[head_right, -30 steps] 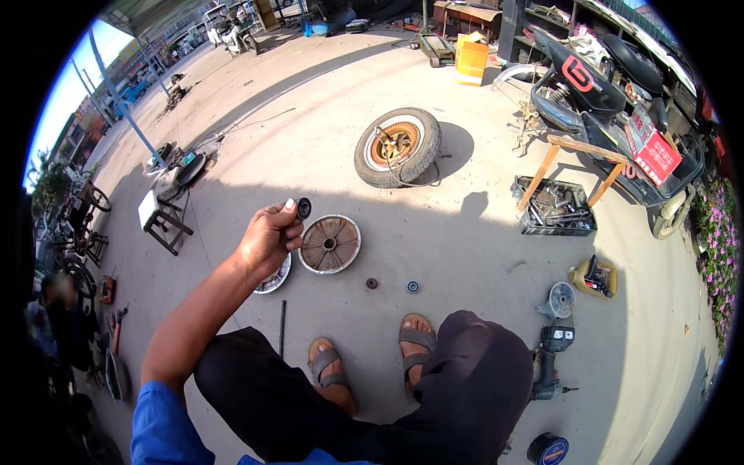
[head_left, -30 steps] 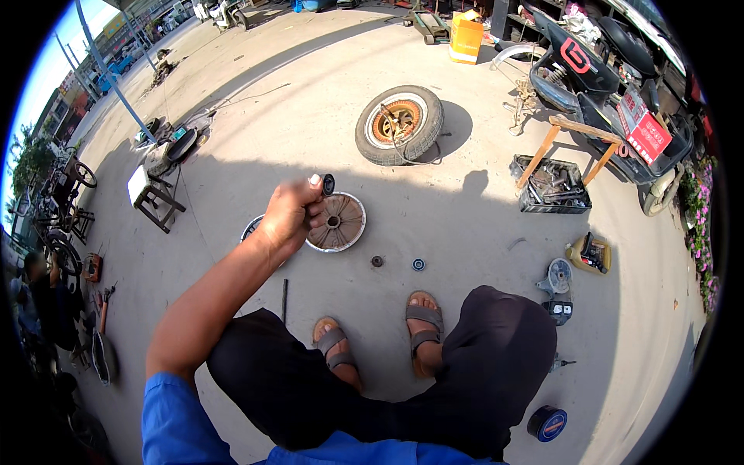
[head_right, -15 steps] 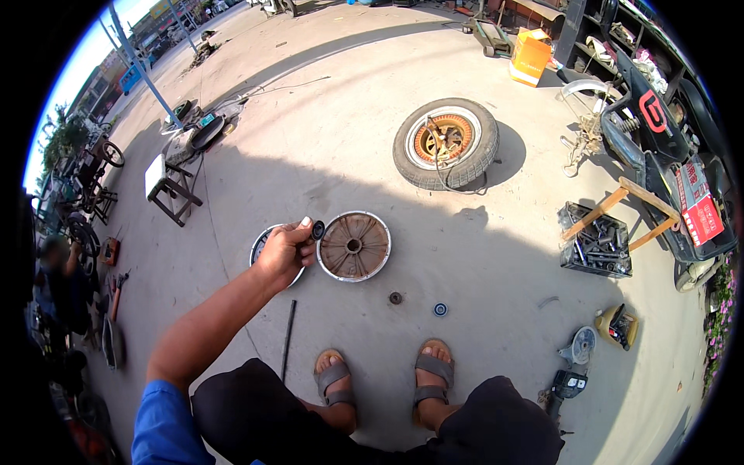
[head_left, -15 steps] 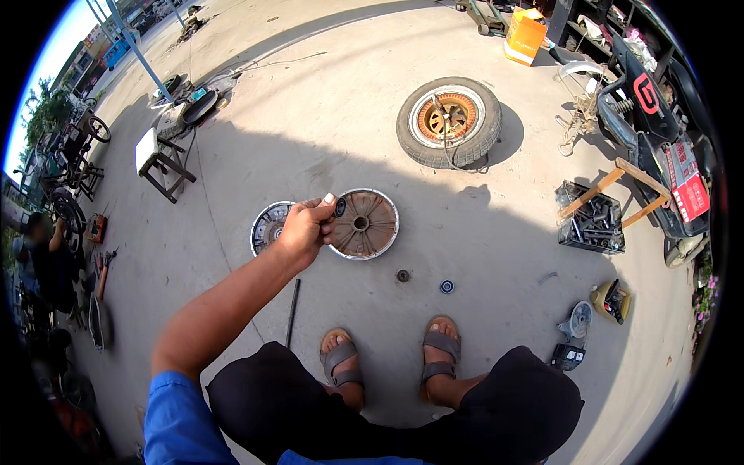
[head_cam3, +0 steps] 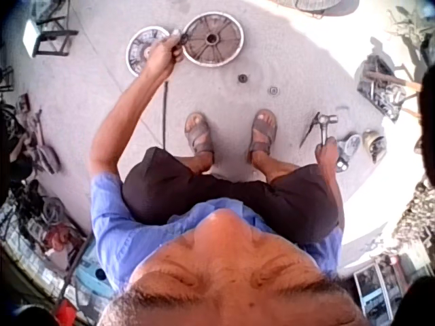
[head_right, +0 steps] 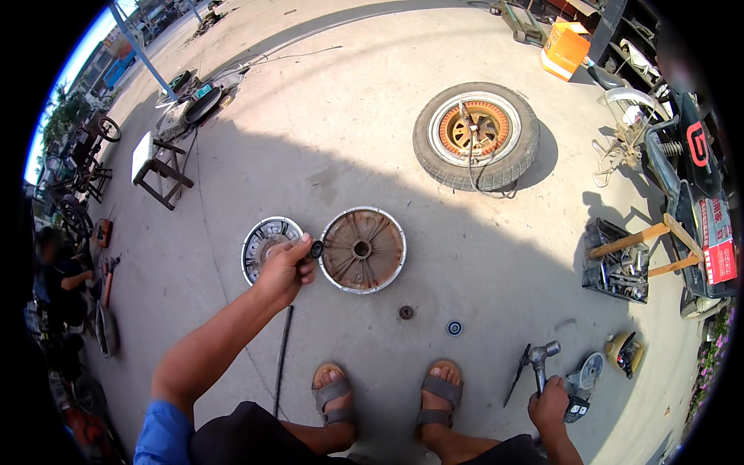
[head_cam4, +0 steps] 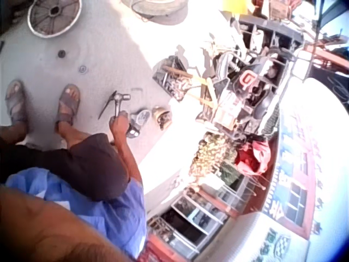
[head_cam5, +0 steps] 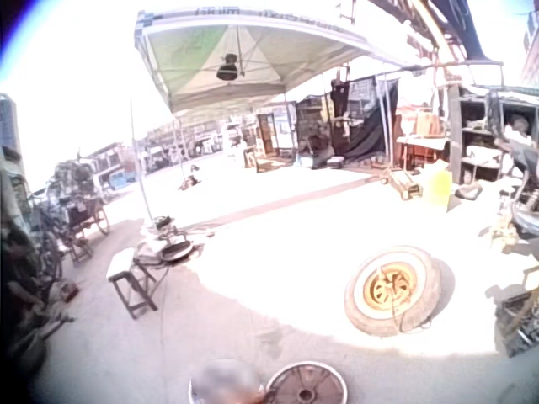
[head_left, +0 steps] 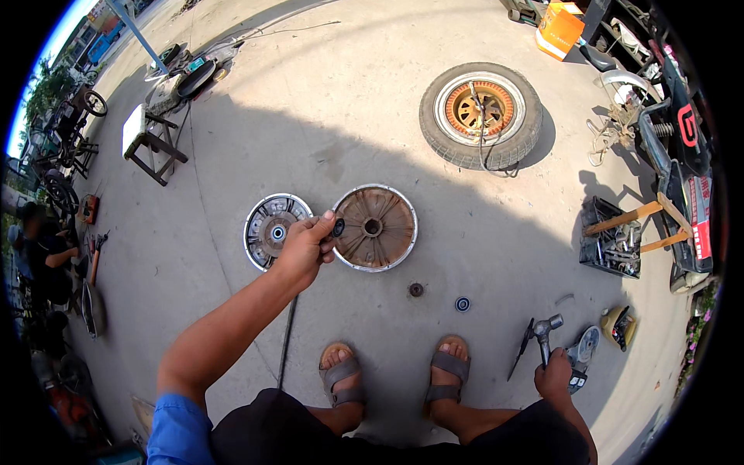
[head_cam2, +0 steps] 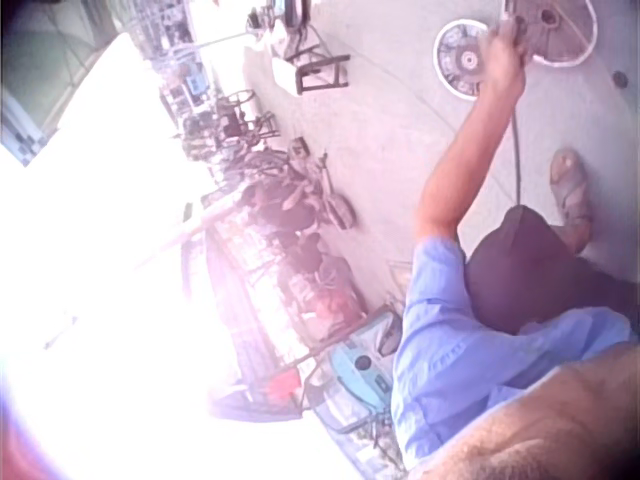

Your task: The person is repairing a mechanical part, likely a bearing or hub, using pliers and a hammer. They apply grease to the part and then use a hammer to secure it into a larger circular component.

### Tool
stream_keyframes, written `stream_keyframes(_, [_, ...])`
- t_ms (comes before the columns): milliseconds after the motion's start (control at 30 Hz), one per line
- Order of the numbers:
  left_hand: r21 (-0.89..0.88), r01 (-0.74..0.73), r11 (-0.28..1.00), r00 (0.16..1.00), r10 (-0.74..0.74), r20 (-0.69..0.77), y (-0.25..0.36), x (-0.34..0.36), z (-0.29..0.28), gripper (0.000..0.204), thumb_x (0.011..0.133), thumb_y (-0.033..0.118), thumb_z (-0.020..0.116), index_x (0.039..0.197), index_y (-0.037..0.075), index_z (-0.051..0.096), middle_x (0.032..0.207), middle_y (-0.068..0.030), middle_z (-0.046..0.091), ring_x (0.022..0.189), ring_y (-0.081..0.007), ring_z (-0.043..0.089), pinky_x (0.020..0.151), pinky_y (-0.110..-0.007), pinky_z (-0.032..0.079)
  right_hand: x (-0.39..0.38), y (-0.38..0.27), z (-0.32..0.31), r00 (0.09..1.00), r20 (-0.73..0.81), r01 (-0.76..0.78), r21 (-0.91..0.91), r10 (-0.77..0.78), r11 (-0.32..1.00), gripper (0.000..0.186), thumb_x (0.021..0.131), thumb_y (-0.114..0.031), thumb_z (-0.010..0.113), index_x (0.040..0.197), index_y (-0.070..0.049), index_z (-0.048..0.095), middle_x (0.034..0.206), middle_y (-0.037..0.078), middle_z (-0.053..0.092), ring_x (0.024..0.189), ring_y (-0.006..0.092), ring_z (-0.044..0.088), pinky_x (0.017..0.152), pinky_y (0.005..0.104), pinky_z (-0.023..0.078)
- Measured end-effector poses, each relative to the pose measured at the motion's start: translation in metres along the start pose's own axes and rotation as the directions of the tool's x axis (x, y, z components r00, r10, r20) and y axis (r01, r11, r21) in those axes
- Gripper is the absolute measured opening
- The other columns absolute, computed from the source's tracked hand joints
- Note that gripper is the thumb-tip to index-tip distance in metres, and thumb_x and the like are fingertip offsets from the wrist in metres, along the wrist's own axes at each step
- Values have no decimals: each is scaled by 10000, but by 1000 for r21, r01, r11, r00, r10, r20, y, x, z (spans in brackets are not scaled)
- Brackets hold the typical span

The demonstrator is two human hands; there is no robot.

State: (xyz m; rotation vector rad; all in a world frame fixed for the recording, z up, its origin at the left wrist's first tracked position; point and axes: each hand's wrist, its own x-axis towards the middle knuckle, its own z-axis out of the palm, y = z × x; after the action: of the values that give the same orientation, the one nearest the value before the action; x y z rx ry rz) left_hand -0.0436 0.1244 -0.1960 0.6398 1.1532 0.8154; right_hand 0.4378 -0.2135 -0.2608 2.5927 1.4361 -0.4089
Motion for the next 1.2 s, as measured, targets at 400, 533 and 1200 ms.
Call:
stream_keyframes(400, [-16, 54, 998, 998, -55, -35, -23, 8, -15, 260, 994, 318, 599, 845, 109, 556, 763, 29, 479, 629, -88, 398, 536, -262, 347, 92, 12, 63, 989, 66, -135, 85, 129, 987, 357, 738, -125, 716, 980, 42, 514, 956, 279, 591, 885, 456, 614, 765, 519, 504])
stream_keyframes(533, [-47, 45, 998, 999, -45, -4, -28, 11, -13, 262, 990, 309, 608, 837, 102, 556, 750, 29, 481, 634, -84, 406, 540, -261, 352, 107, -17, 31, 999, -27, 34, -122, -38, 992, 348, 775, -147, 719, 1023, 36, 557, 921, 251, 625, 874, 416, 639, 783, 486, 523])
stream_keyframes(1200, [-127, 29, 991, 1000, -28, 6, -45, -6, -5, 149, 970, 119, 591, 842, 84, 523, 723, 25, 430, 650, -93, 399, 566, -268, 352, 133, -372, 75, 775, 469, -499, 865, -424, 45, 270, 947, -119, 616, 1123, 85, 600, 1044, 133, 669, 872, 207, 680, 720, 317, 590])
